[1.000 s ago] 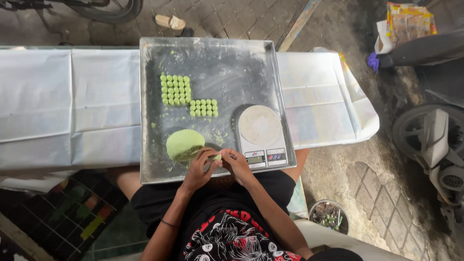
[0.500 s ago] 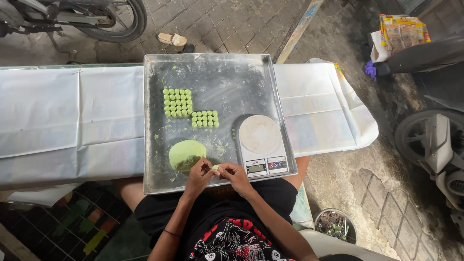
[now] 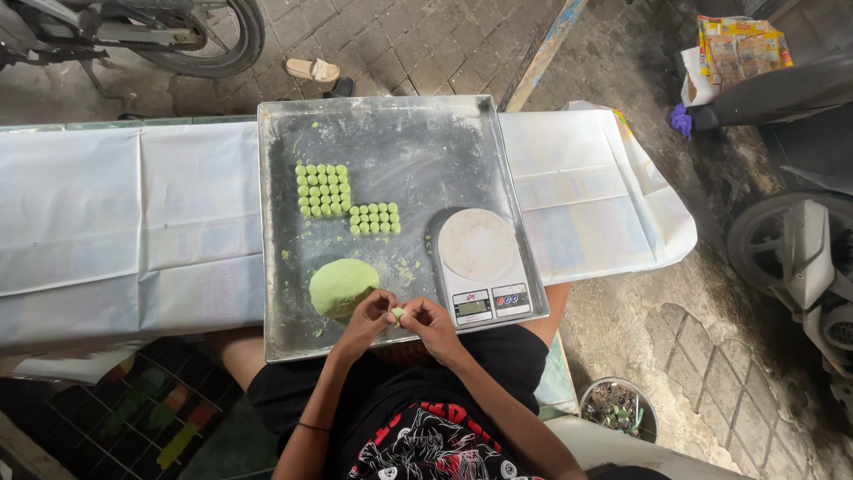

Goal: Shaping small pieces of green dough into uniform balls and arranging them on a metal tray

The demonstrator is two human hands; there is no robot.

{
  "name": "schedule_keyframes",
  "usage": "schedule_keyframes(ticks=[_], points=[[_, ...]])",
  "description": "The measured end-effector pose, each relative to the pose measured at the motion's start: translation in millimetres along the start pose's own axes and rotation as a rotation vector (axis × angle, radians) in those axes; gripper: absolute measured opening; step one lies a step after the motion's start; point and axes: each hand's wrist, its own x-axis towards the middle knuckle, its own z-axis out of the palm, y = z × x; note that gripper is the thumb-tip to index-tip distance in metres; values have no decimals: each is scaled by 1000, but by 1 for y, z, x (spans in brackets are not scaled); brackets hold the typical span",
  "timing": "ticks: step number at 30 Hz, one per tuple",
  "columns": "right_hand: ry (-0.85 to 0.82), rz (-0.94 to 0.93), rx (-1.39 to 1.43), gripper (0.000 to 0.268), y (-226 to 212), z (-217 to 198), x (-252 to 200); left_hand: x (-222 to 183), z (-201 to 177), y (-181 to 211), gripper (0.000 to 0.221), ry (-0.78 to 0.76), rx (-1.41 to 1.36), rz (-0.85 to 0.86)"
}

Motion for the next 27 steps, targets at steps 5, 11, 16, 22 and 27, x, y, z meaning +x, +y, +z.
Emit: schedule_keyframes(ticks=[5, 11, 16, 22, 27], points=[[28, 82, 29, 29, -21, 9, 6, -1, 4, 5, 29, 88, 164, 104], [127, 27, -165, 14, -53, 25, 23, -1, 10, 15, 15, 212, 255, 187], [79, -4, -165, 24, -85, 49, 22, -3, -4, -18, 21, 267, 140, 187], [1, -22, -90, 16, -91, 45, 31, -13, 29, 26, 23, 246, 269, 61], [6, -114, -77, 12, -93, 15, 53, -18, 30, 42, 20, -45, 960, 151]])
